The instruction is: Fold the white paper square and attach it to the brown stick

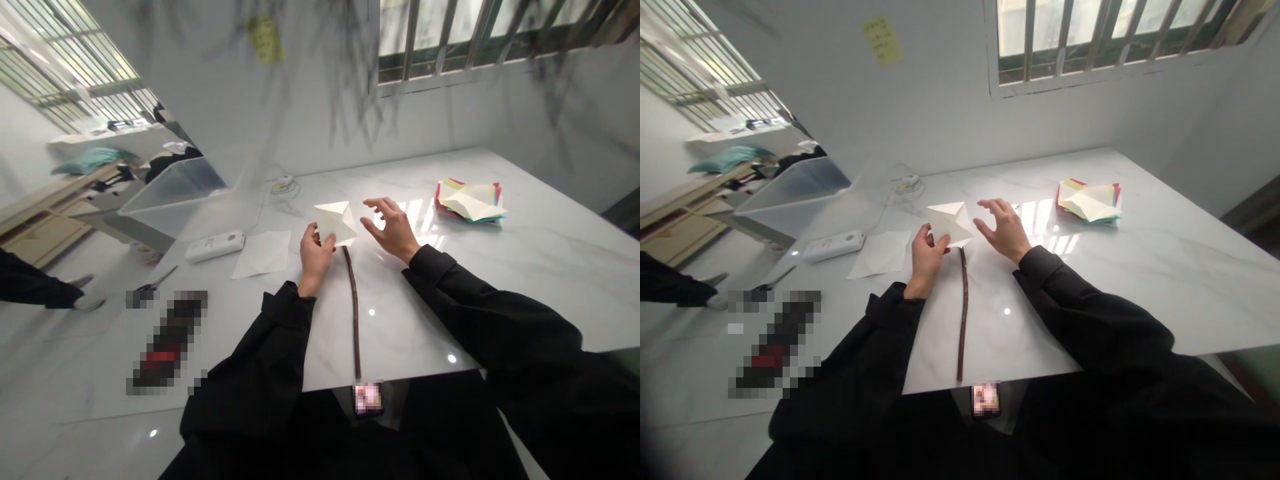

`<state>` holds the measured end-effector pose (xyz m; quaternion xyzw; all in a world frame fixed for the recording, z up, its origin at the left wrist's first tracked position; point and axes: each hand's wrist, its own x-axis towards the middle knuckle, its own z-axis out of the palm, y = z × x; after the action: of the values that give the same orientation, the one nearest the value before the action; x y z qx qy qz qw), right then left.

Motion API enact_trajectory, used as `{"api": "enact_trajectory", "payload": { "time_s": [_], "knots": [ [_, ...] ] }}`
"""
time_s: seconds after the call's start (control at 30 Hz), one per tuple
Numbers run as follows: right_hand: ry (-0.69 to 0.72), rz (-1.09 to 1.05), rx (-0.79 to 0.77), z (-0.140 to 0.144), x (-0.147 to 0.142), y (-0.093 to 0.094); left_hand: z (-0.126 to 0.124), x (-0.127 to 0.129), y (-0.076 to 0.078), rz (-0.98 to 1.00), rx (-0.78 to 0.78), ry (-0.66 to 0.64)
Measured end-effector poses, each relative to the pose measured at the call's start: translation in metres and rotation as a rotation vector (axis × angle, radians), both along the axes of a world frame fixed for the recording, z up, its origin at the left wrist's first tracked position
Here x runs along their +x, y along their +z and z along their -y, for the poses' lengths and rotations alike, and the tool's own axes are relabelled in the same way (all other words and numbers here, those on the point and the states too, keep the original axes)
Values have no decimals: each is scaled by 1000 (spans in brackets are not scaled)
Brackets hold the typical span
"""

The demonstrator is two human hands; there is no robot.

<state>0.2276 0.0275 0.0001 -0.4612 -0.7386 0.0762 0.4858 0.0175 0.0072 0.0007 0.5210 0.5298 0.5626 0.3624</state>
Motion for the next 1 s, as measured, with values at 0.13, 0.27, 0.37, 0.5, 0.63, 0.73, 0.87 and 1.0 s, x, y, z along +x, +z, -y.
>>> {"api": "enact_trajectory", "payload": {
  "time_s": [0.13, 0.27, 0.37, 0.5, 0.63, 0.73, 0.87, 1.0],
  "knots": [
    [115, 23, 63, 17, -21, 0, 2, 3, 3, -85, 65, -10],
    [61, 11, 52, 13, -24, -9, 3, 4, 2, -87, 104, -71],
    [36, -69, -5, 5, -19, -14, 4, 3, 1, -125, 123, -134],
    [-11, -192, -118, 1, -14, -17, 0, -2, -1, -120, 135, -171],
    [12, -262, -260, 4, -15, -18, -4, -5, -2, -21, 126, -179],
    [83, -363, -310, 4, -17, -19, -5, -6, -4, 54, 107, -199],
    [202, -659, -366, -1, -18, -22, -7, -12, -9, 100, 38, -128],
    [290, -647, -436, 1, -20, -22, -12, -20, -12, 34, 11, 13]
  ]
}}
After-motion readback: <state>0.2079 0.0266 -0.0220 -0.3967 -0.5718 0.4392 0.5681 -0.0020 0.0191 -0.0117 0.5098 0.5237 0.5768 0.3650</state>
